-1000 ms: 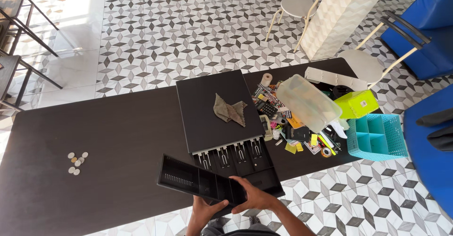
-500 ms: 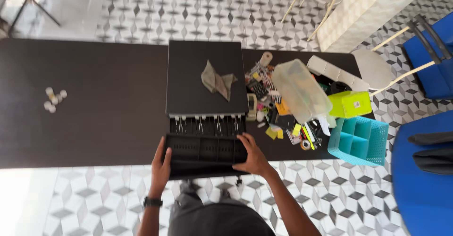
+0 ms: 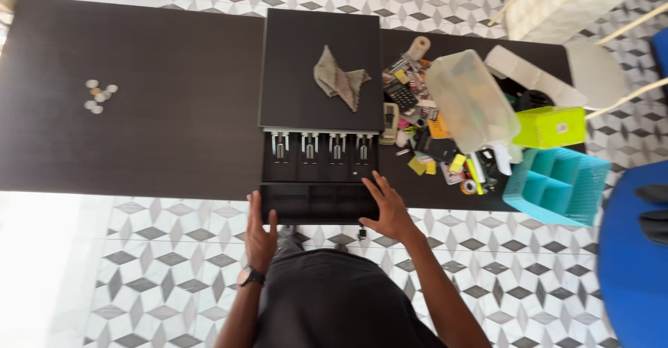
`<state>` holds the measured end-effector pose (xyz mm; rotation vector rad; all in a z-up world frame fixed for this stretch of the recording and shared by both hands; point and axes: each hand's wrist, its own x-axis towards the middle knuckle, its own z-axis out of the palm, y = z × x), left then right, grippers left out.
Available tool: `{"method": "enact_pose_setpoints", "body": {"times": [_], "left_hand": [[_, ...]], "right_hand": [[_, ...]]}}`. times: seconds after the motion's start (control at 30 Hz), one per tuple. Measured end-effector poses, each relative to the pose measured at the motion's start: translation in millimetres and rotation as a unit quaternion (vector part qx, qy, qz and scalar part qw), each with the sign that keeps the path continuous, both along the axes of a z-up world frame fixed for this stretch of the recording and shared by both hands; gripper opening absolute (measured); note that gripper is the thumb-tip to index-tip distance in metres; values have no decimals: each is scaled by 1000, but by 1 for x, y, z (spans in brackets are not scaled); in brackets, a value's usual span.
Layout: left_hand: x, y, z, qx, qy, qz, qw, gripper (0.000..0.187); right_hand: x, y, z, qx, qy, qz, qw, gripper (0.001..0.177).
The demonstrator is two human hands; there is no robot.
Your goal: The person wipes the interior and exterior of a black cash register drawer with a cloth. They remove the drawer, clean its sides and bottom, then reinsert it and wipe the surrounding area.
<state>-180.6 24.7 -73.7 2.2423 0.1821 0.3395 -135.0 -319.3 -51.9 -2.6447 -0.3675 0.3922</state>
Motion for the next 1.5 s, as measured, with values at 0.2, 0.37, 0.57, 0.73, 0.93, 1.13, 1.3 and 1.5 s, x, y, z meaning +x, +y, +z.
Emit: {"method": "enact_pose_setpoints", "body": {"times": [0.2,0.37,0.57,0.73,0.93,1.13,1.3,1.5], "left_hand": [[-4,-12,-14,183,69,-9,981,65],[30,-27,-3,238,26,-84,967,73],[60,-42,7,248,-36,-185,950,81],[58,-45,-14,263,-40,-170,949,68],[62,-46,-33,267,-60,-143,951,64],[60,-34,-25,276,-97,-206,934,77],[66,-34,13,272,-84,-236,929,95],[70,-35,53,352,306,-405,786,144]], "right_hand": [[-16,4,-28,-12,-47,-13,999,104],[-9,17,-29,-60,-125,-24,990,93],[-6,42,-18,-23,-241,-67,968,77],[-4,54,-28,-81,-169,-33,982,65],[-2,56,-30,-66,-184,-46,980,59],[-3,60,-19,-51,-192,-61,978,61],[2,63,-12,-39,-164,-69,983,64],[2,62,-10,-44,-118,-73,989,66]]}}
